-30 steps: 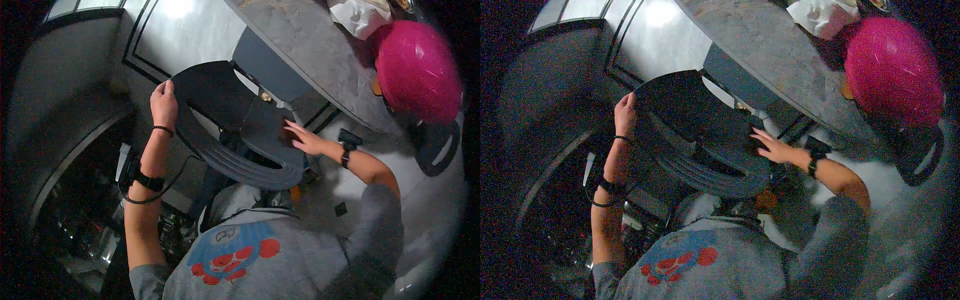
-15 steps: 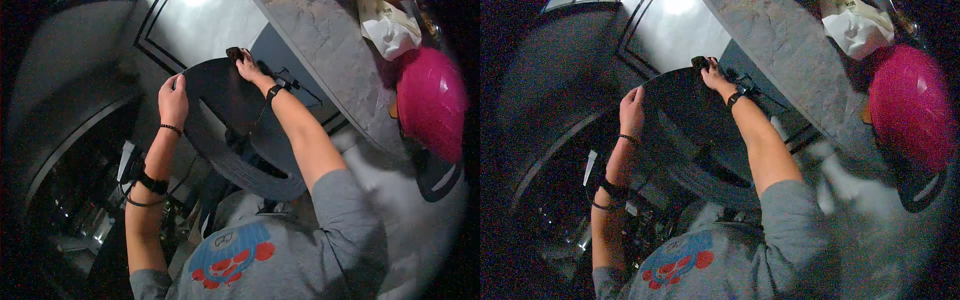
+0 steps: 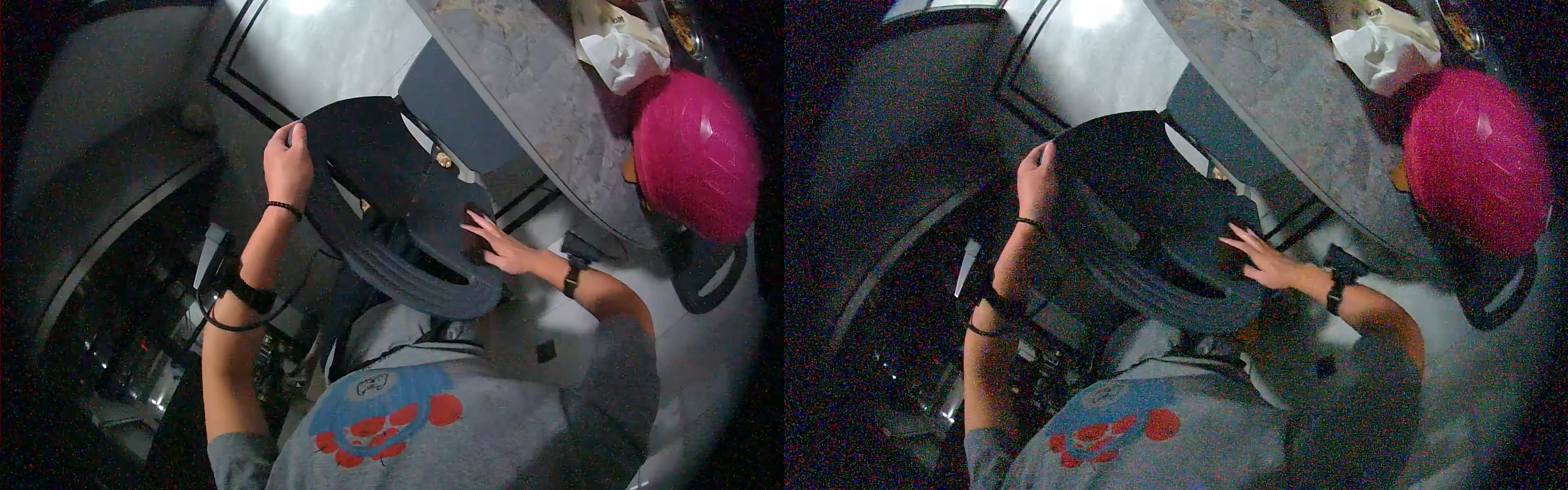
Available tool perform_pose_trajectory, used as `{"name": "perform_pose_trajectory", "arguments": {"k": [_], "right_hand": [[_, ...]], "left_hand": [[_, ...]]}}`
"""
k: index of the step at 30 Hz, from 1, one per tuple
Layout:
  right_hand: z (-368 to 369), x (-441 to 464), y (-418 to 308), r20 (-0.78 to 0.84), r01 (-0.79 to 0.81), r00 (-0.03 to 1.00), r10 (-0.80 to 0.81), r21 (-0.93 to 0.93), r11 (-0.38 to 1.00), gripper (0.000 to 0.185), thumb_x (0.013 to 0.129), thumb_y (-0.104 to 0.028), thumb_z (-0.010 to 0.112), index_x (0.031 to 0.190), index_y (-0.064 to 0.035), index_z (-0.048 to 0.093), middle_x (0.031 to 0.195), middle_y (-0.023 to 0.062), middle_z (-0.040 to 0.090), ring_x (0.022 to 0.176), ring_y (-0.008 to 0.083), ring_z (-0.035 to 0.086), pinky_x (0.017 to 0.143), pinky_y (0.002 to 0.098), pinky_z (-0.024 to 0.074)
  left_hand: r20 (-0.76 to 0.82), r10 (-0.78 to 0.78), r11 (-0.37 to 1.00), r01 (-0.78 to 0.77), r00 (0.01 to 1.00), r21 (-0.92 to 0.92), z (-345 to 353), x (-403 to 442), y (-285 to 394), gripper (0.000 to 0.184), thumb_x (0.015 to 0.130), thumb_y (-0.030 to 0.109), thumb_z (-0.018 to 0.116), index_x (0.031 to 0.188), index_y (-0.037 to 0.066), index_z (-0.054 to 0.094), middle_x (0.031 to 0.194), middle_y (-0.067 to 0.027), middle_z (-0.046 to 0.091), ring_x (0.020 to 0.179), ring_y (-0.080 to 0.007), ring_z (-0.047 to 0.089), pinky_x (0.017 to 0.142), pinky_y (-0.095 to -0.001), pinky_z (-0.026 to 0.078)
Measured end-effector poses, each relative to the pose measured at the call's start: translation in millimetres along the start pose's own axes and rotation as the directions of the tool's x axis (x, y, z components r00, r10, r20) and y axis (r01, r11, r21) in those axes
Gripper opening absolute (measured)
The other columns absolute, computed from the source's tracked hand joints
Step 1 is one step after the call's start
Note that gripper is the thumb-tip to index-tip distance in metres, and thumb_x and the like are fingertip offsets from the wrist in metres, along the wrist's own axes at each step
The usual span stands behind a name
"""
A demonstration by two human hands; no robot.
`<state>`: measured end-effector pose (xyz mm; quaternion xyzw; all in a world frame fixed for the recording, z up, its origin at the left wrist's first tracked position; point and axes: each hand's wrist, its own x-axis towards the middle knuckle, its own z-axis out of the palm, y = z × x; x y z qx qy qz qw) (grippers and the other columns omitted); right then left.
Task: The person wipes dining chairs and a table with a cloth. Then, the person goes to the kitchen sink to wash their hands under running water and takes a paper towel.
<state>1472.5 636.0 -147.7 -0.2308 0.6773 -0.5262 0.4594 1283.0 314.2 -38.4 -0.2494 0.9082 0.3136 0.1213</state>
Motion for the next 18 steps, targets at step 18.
{"name": "perform_pose_trajectory", "arguments": {"k": [18], "right_hand": [[-2, 124, -55, -0.269, 0.440, 0.858, -0.437, -0.051, 0.897, 0.055, 0.077, -0.009, 0.045, 0.128, -0.0122, 0.025, 0.137, 0.0127, 0.014, 0.125, 0.0323, 0.014, 0.102, 0.0461, 0.0098]], "left_hand": [[0.009, 0.011, 1.000, -0.011, 1.000, 0.005, -4, 3, -3, 0.035, 0.082, 0.026, 0.048, 0.100, -0.004, 0.055, 0.060, -0.0048, 0.054, 0.050, -0.0095, 0.048, 0.048, -0.0246, 0.039]]}}
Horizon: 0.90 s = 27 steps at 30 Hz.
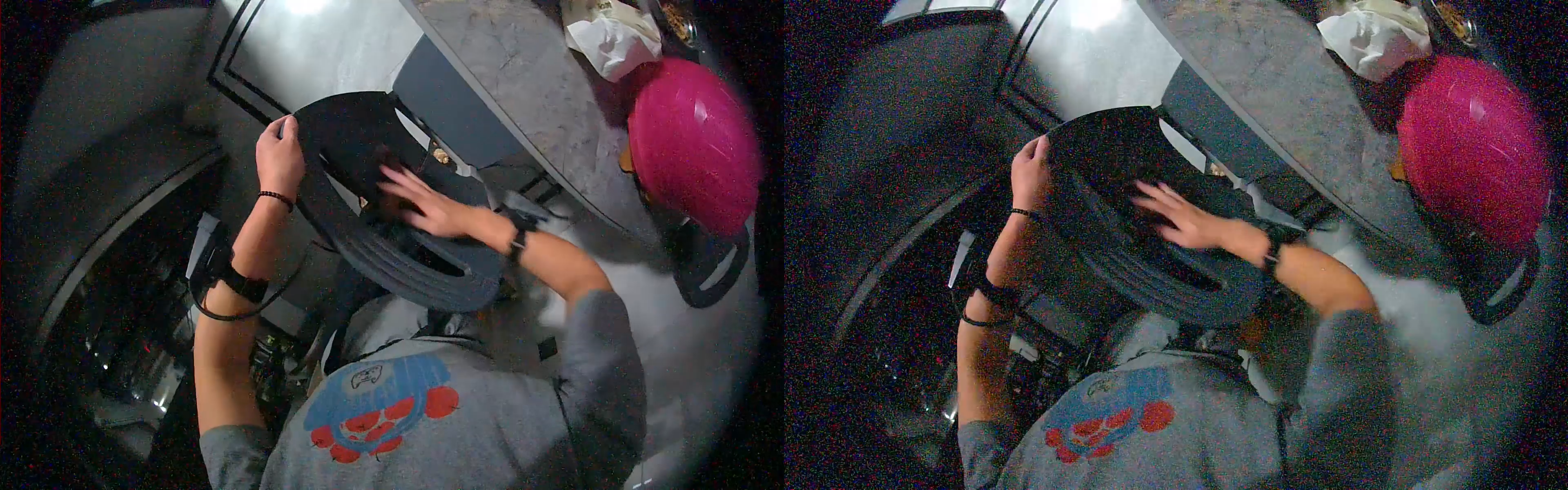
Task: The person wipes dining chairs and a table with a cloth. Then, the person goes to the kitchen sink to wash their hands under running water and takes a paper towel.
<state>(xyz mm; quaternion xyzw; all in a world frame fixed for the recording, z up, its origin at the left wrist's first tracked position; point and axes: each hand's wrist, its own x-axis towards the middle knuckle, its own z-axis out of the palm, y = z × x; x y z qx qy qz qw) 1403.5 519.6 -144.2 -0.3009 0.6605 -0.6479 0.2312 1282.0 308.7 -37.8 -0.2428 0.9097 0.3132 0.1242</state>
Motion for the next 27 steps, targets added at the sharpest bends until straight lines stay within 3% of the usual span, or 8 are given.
{"name": "perform_pose_trajectory", "arguments": {"k": [7, 11, 13, 15, 21, 23, 26, 27], "right_hand": [[-14, -149, -6, 0.140, -0.507, 0.850, 0.507, -0.040, 0.861, 0.058, 0.076, -0.005, 0.042, 0.130, -0.0116, 0.021, 0.138, 0.0098, 0.007, 0.126, 0.0350, 0.005, 0.101, 0.0466, 0.0097], [4, -80, -26, 0.151, -0.490, 0.849, 0.507, -0.137, 0.861, 0.061, 0.075, -0.003, 0.042, 0.131, -0.0125, 0.019, 0.139, 0.0086, 0.007, 0.126, 0.0359, 0.005, 0.100, 0.0505, 0.0094], [11, -51, -11, 0.013, -0.388, 0.921, 0.390, -0.057, 0.920, 0.062, 0.077, -0.008, 0.044, 0.132, -0.0172, 0.017, 0.139, 0.0094, 0.007, 0.125, 0.0380, 0.009, 0.098, 0.0564, 0.0097], [13, -36, 36, -0.155, -0.253, 0.957, 0.247, -0.023, 0.967, 0.062, 0.074, 0.002, 0.038, 0.130, -0.0147, 0.020, 0.137, 0.0112, 0.014, 0.126, 0.0344, 0.010, 0.102, 0.0445, 0.0116], [30, -34, 185, -0.342, -0.574, 0.780, 0.524, -0.059, 0.817, 0.047, 0.085, -0.026, 0.038, 0.125, -0.0056, 0.029, 0.123, 0.0250, 0.033, 0.114, 0.0381, 0.033, 0.094, 0.0410, 0.0281], [-5, -22, 155, -0.212, -0.820, 0.550, 0.808, 0.042, 0.570, 0.044, 0.085, -0.031, 0.038, 0.117, -0.0005, 0.038, 0.110, 0.0263, 0.046, 0.104, 0.0384, 0.044, 0.088, 0.0401, 0.0352], [-19, -33, 188, -0.549, -0.710, 0.571, 0.610, 0.043, 0.703, 0.041, 0.084, -0.030, 0.038, 0.111, 0.0001, 0.042, 0.091, 0.0291, 0.052, 0.087, 0.0429, 0.049, 0.076, 0.0431, 0.0399], [-32, -31, 195, -0.634, -0.734, 0.467, 0.616, 0.110, 0.670, 0.040, 0.084, -0.031, 0.038, 0.108, 0.0006, 0.044, 0.091, 0.0289, 0.053, 0.086, 0.0418, 0.050, 0.076, 0.0431, 0.0392]], "left_hand": [[-0.032, 0.120, 0.992, -0.118, 0.992, 0.054, 3, 4, -14, 0.036, 0.083, 0.026, 0.046, 0.101, -0.004, 0.054, 0.083, -0.0129, 0.060, 0.076, -0.0161, 0.056, 0.070, -0.0270, 0.042], [0.010, 0.051, 0.998, -0.051, 0.999, 0.026, 2, 8, -20, 0.036, 0.082, 0.025, 0.046, 0.100, -0.004, 0.054, 0.093, -0.0155, 0.059, 0.086, -0.0189, 0.055, 0.076, -0.0276, 0.040], [0.026, 0.055, 0.997, -0.054, 0.998, -0.054, 2, 11, -23, 0.036, 0.082, 0.026, 0.047, 0.100, -0.004, 0.055, 0.091, -0.0151, 0.060, 0.084, -0.0187, 0.056, 0.075, -0.0275, 0.041], [0.026, 0.042, 0.999, -0.043, 0.999, 0.005, 0, 8, -14, 0.036, 0.082, 0.026, 0.047, 0.100, -0.004, 0.055, 0.091, -0.0145, 0.060, 0.084, -0.0183, 0.056, 0.075, -0.0273, 0.041], [0.040, 0.022, 0.999, -0.023, 0.999, 0.030, -1, 10, -12, 0.035, 0.082, 0.025, 0.048, 0.100, -0.004, 0.055, 0.092, -0.0136, 0.060, 0.084, -0.0180, 0.056, 0.075, -0.0267, 0.041], [0.018, 0.019, 1.000, -0.019, 1.000, -0.007, 1, 12, -15, 0.034, 0.083, 0.025, 0.048, 0.100, -0.004, 0.055, 0.092, -0.0137, 0.060, 0.085, -0.0184, 0.056, 0.075, -0.0267, 0.041], [0.009, 0.083, 0.996, -0.084, 0.996, 0.033, 3, 11, -13, 0.034, 0.083, 0.025, 0.047, 0.100, -0.003, 0.055, 0.093, -0.0146, 0.060, 0.086, -0.0197, 0.056, 0.076, -0.0270, 0.041], [0.013, 0.091, 0.995, -0.091, 0.996, 0.030, 4, 11, -12, 0.034, 0.083, 0.025, 0.047, 0.100, -0.003, 0.055, 0.092, -0.0150, 0.059, 0.087, -0.0203, 0.055, 0.077, -0.0274, 0.041]]}}
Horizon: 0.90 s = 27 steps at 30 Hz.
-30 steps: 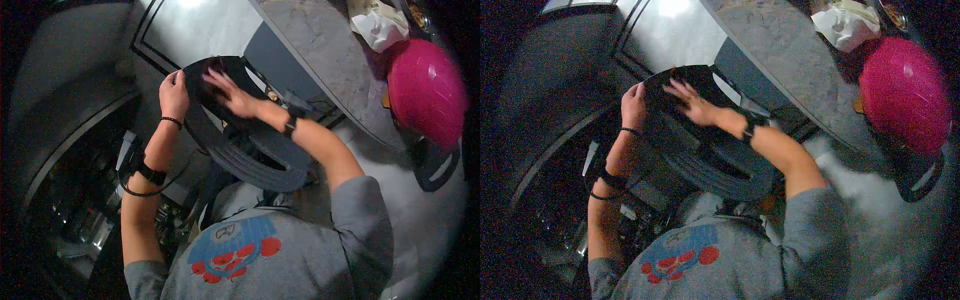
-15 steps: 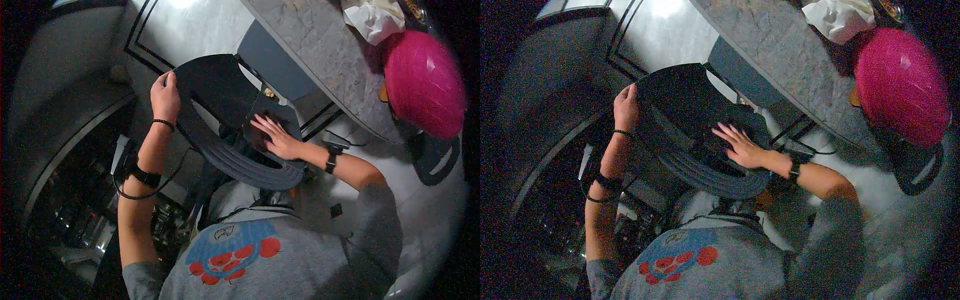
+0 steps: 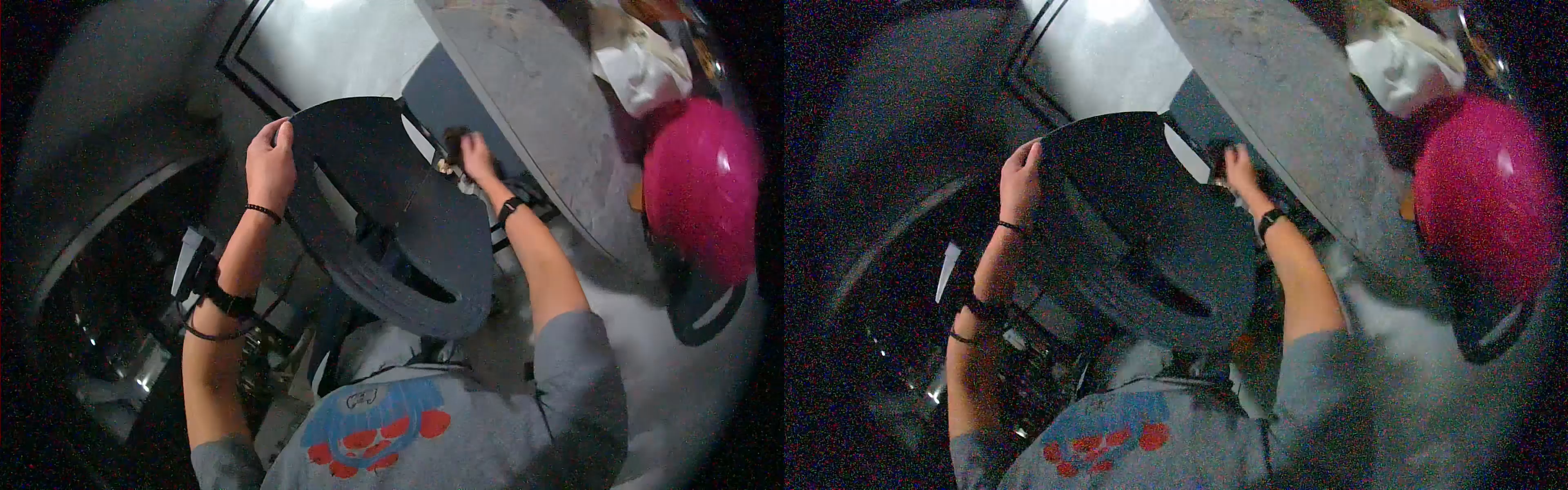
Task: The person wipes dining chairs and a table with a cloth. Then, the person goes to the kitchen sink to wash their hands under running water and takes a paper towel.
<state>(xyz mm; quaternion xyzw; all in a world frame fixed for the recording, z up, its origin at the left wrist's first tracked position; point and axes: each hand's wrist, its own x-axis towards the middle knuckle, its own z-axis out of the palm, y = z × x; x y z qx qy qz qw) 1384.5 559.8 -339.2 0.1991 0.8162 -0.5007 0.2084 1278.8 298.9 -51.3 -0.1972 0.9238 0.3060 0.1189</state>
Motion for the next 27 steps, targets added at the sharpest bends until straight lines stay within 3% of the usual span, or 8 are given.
{"name": "perform_pose_trajectory", "arguments": {"k": [1, 4, 9, 14, 17, 21, 25, 27], "right_hand": [[-9, 15, -1, -0.107, -0.071, 0.991, 0.074, 0.030, 0.997, 0.040, 0.084, -0.031, 0.038, 0.106, 0.0012, 0.047, 0.090, 0.0287, 0.053, 0.086, 0.0406, 0.051, 0.076, 0.0431, 0.0385], [-38, 52, 27, -0.353, 0.089, 0.911, -0.214, -0.339, 0.937, 0.039, 0.082, -0.027, 0.045, 0.112, -0.0026, 0.044, 0.104, 0.0249, 0.048, 0.093, 0.0362, 0.048, 0.080, 0.0432, 0.0367], [-71, 44, 30, -0.243, 0.211, 0.911, -0.333, -0.420, 0.883, 0.041, 0.080, -0.025, 0.048, 0.115, -0.0051, 0.042, 0.113, 0.0222, 0.043, 0.099, 0.0345, 0.044, 0.082, 0.0440, 0.0351], [-7, 116, -16, -0.228, 0.328, 0.783, -0.578, -0.638, 0.697, 0.044, 0.078, -0.023, 0.052, 0.118, -0.0075, 0.040, 0.121, 0.0195, 0.038, 0.105, 0.0329, 0.040, 0.085, 0.0448, 0.0334], [57, 130, -26, 0.228, 0.514, 0.827, -0.515, -0.678, 0.526, 0.051, 0.074, -0.017, 0.055, 0.122, -0.0167, 0.037, 0.134, 0.0098, 0.022, 0.118, 0.0308, 0.027, 0.092, 0.0466, 0.0275], [73, 107, -19, 0.185, 0.644, 0.727, -0.661, -0.517, 0.564, 0.040, 0.073, -0.008, 0.050, 0.111, -0.0184, 0.049, 0.128, 0.0024, 0.034, 0.117, 0.0280, 0.029, 0.098, 0.0447, 0.0209], [19, 68, 10, 0.696, 0.888, 0.457, -0.554, -0.397, 0.233, 0.035, 0.069, -0.005, 0.048, 0.103, -0.0139, 0.052, 0.128, 0.0024, 0.034, 0.117, 0.0270, 0.030, 0.099, 0.0427, 0.0205], [-2, 37, 37, 0.722, 0.911, 0.412, -0.556, -0.334, 0.241, 0.032, 0.068, -0.004, 0.049, 0.098, -0.0134, 0.055, 0.127, 0.0028, 0.035, 0.117, 0.0265, 0.030, 0.099, 0.0425, 0.0206]], "left_hand": [[0.003, 0.003, 1.000, -0.003, 1.000, -0.004, 1, 0, 0, 0.034, 0.083, 0.025, 0.047, 0.100, -0.003, 0.055, 0.092, -0.0154, 0.059, 0.088, -0.0209, 0.055, 0.077, -0.0278, 0.041], [0.016, -0.001, 1.000, 0.001, 1.000, 0.016, -4, 0, 3, 0.034, 0.083, 0.026, 0.047, 0.100, -0.003, 0.055, 0.092, -0.0160, 0.059, 0.088, -0.0217, 0.056, 0.077, -0.0283, 0.040], [0.003, -0.078, 0.997, 0.078, 0.997, -0.012, 3, -6, 4, 0.033, 0.083, 0.026, 0.047, 0.099, -0.002, 0.055, 0.089, -0.0152, 0.060, 0.083, -0.0207, 0.056, 0.075, -0.0278, 0.041], [0.012, -0.096, 0.994, 0.096, 0.995, -0.043, 3, -4, -1, 0.032, 0.083, 0.026, 0.047, 0.098, -0.001, 0.056, 0.085, -0.0141, 0.060, 0.079, -0.0192, 0.056, 0.073, -0.0269, 0.041], [0.017, -0.064, 0.998, 0.065, 0.998, -0.016, 27, 4, -24, 0.032, 0.083, 0.026, 0.047, 0.098, -0.002, 0.055, 0.083, -0.0135, 0.060, 0.079, -0.0185, 0.056, 0.072, -0.0268, 0.041], [0.010, -0.070, 0.995, 0.071, 0.997, -0.069, 18, 9, -24, 0.033, 0.082, 0.025, 0.047, 0.098, -0.002, 0.055, 0.082, -0.0128, 0.060, 0.077, -0.0170, 0.055, 0.070, -0.0267, 0.041], [0.013, -0.065, 0.996, 0.066, 0.998, -0.062, 16, 11, -20, 0.033, 0.082, 0.025, 0.048, 0.099, -0.003, 0.055, 0.082, -0.0121, 0.060, 0.076, -0.0162, 0.055, 0.069, -0.0260, 0.041], [0.021, -0.082, 0.991, 0.084, 0.996, -0.106, 16, 6, -18, 0.033, 0.082, 0.025, 0.048, 0.099, -0.003, 0.055, 0.082, -0.0117, 0.060, 0.076, -0.0159, 0.055, 0.069, -0.0258, 0.041]]}}
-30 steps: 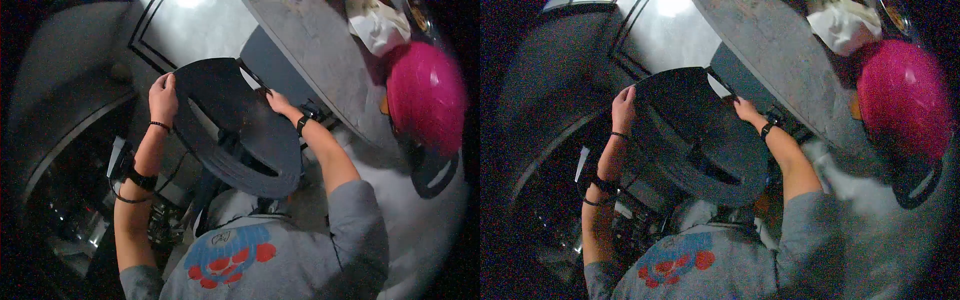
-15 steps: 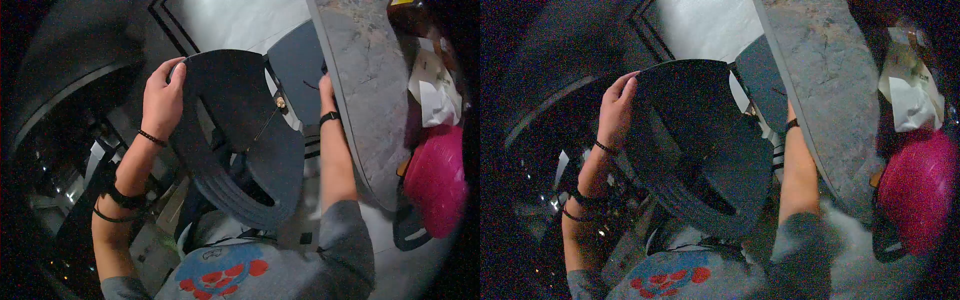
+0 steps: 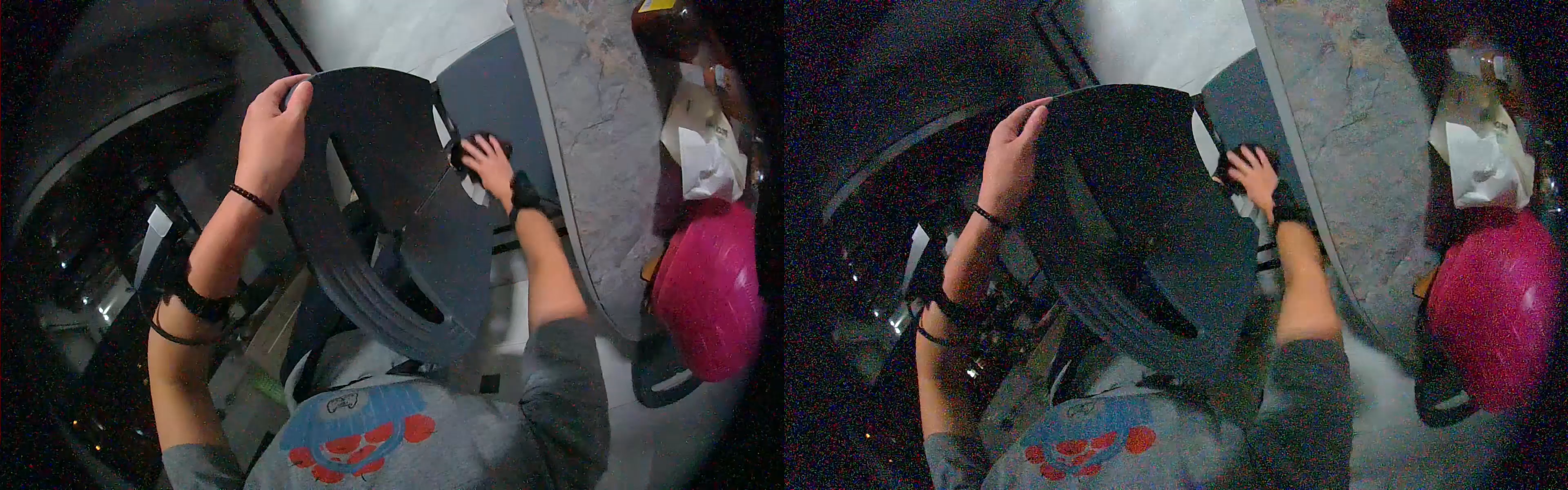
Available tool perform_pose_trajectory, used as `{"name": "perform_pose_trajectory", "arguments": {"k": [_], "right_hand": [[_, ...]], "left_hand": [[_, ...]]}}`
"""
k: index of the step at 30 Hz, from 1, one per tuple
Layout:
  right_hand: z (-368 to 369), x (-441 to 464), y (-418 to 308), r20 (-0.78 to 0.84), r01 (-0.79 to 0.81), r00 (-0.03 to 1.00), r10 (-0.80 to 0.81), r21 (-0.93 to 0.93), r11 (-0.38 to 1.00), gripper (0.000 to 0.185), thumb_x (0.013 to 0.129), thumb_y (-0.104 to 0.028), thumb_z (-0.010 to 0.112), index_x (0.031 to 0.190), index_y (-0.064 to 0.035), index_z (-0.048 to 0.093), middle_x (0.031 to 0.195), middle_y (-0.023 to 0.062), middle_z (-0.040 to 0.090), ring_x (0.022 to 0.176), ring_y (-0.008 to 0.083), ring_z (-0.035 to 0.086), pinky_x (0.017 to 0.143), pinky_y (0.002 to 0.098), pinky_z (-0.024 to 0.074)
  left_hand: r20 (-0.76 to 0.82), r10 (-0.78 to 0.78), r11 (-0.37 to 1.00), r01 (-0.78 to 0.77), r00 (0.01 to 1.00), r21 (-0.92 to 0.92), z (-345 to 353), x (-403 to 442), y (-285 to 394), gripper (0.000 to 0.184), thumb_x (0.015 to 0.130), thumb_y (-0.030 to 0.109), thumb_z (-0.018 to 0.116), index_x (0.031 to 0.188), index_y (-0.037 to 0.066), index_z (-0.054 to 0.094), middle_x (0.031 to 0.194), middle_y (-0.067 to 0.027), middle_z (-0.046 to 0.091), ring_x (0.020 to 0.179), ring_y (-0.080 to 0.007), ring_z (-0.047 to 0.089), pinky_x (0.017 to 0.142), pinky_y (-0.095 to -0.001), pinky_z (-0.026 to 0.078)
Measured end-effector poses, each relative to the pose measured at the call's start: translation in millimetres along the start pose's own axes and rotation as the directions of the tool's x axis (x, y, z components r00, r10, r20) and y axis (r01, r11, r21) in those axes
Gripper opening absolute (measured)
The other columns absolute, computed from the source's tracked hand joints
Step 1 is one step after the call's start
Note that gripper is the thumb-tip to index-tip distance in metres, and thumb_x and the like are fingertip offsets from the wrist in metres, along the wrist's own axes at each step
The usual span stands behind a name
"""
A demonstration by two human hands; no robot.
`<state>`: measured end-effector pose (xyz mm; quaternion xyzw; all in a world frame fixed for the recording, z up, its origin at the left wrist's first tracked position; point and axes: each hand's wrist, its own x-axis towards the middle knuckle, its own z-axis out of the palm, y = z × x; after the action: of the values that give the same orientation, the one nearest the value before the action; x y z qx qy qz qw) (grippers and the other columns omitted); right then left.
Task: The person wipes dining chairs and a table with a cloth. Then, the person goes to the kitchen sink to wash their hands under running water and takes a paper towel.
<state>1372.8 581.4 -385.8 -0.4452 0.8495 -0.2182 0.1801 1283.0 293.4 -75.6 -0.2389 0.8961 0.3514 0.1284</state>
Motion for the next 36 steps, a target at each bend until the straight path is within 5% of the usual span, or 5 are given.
{"name": "perform_pose_trajectory", "arguments": {"k": [5, 14, 19, 27, 36], "right_hand": [[8, -93, -16, -0.098, -0.307, 0.945, 0.313, 0.073, 0.949, 0.031, 0.069, -0.004, 0.048, 0.097, -0.0144, 0.057, 0.118, 0.0081, 0.043, 0.107, 0.0264, 0.040, 0.090, 0.0398, 0.0306], [-36, -149, 34, -0.295, -0.726, 0.250, 0.922, 0.573, 0.380, 0.031, 0.068, -0.001, 0.047, 0.095, -0.0138, 0.057, 0.104, 0.0089, 0.045, 0.094, 0.0286, 0.044, 0.081, 0.0366, 0.0361], [-12, -95, 17, -0.260, -0.726, 0.279, 0.924, 0.573, 0.380, 0.033, 0.067, 0.001, 0.047, 0.095, -0.0138, 0.057, 0.097, 0.0087, 0.045, 0.088, 0.0296, 0.045, 0.079, 0.0355, 0.0372], [44, -97, -35, -0.108, -0.562, 0.724, 0.681, 0.480, 0.674, 0.043, 0.062, 0.011, 0.047, 0.093, -0.0164, 0.059, 0.085, 0.0101, 0.043, 0.082, 0.0302, 0.046, 0.073, 0.0358, 0.0396], [-24, -127, 21, -0.277, -0.652, 0.253, 0.927, 0.659, 0.375, 0.038, 0.066, 0.007, 0.043, 0.092, -0.0154, 0.060, 0.086, 0.0114, 0.046, 0.081, 0.0300, 0.047, 0.071, 0.0362, 0.0397]], "left_hand": [[0.003, -0.011, 0.999, 0.011, 1.000, 0.031, 1, -5, 9, 0.033, 0.082, 0.024, 0.048, 0.099, -0.003, 0.054, 0.082, -0.0108, 0.060, 0.075, -0.0146, 0.054, 0.069, -0.0254, 0.041], [0.016, -0.008, 0.999, 0.009, 1.000, -0.040, 0, 0, -5, 0.034, 0.082, 0.025, 0.048, 0.101, -0.003, 0.054, 0.091, -0.0136, 0.060, 0.086, -0.0171, 0.055, 0.076, -0.0255, 0.040], [0.045, 0.010, 0.999, -0.008, 0.999, -0.044, -3, 0, -6, 0.035, 0.083, 0.025, 0.048, 0.101, -0.003, 0.054, 0.092, -0.0129, 0.059, 0.088, -0.0167, 0.054, 0.078, -0.0255, 0.039], [0.037, 0.012, 0.999, -0.010, 0.999, -0.046, -7, -8, 2, 0.034, 0.084, 0.024, 0.048, 0.102, -0.004, 0.054, 0.091, -0.0084, 0.059, 0.086, -0.0128, 0.052, 0.077, -0.0231, 0.038], [0.048, -0.018, 0.986, 0.026, 0.999, -0.164, -32, -25, 10, 0.033, 0.084, 0.023, 0.047, 0.102, -0.004, 0.053, 0.089, -0.0055, 0.059, 0.082, -0.0107, 0.052, 0.075, -0.0222, 0.039]]}}
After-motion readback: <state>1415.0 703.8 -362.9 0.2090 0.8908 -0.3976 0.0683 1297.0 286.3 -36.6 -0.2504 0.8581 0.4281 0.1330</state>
